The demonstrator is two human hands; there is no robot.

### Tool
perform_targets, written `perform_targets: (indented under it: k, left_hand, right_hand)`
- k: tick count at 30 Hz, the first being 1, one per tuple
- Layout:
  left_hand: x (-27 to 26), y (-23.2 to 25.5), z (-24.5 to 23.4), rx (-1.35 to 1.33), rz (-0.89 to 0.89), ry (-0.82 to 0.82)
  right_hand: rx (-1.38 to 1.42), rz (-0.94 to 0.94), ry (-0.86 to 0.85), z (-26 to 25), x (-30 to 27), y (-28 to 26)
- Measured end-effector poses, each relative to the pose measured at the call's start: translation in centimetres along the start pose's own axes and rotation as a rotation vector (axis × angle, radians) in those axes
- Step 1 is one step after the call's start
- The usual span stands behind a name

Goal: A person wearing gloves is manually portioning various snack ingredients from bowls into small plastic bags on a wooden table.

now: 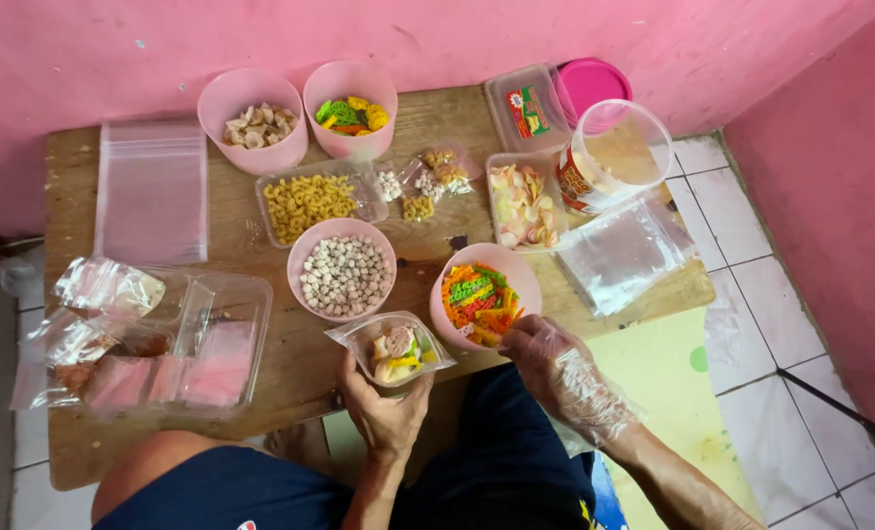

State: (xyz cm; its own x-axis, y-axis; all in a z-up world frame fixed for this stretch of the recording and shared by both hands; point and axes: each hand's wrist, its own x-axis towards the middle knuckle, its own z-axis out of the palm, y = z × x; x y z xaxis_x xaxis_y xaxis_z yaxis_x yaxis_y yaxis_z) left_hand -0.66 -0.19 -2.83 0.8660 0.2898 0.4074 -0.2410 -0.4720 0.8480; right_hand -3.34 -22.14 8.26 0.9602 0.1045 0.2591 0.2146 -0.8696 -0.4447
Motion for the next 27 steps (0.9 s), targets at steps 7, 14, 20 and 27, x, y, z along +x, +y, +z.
perform_targets:
  k: [7, 14, 20, 27]
  left_hand:
    - [-0.2, 0.4, -0.8, -0.05, 0.133, -0.017]
    - [-1.7, 1.9, -3.5, -0.154, 0.146, -0.139]
    - [-2.3, 3.3, -4.1, -0.27, 0.24, -0.244]
    - [-2.9, 3.8, -4.6, -0.211, 0.162, -0.309]
  right_hand:
    - [-0.063, -0.019, -0.116, 1.0, -0.9, -0.3]
    - [-0.008, 0.049, -0.07, -0.2, -1.8, -1.8]
    - [0.638, -0.325, 0.13, -3.7, -3.8, -4.8]
    - [0.417, -0.154, -0.012, -5.7, -4.8, -6.4]
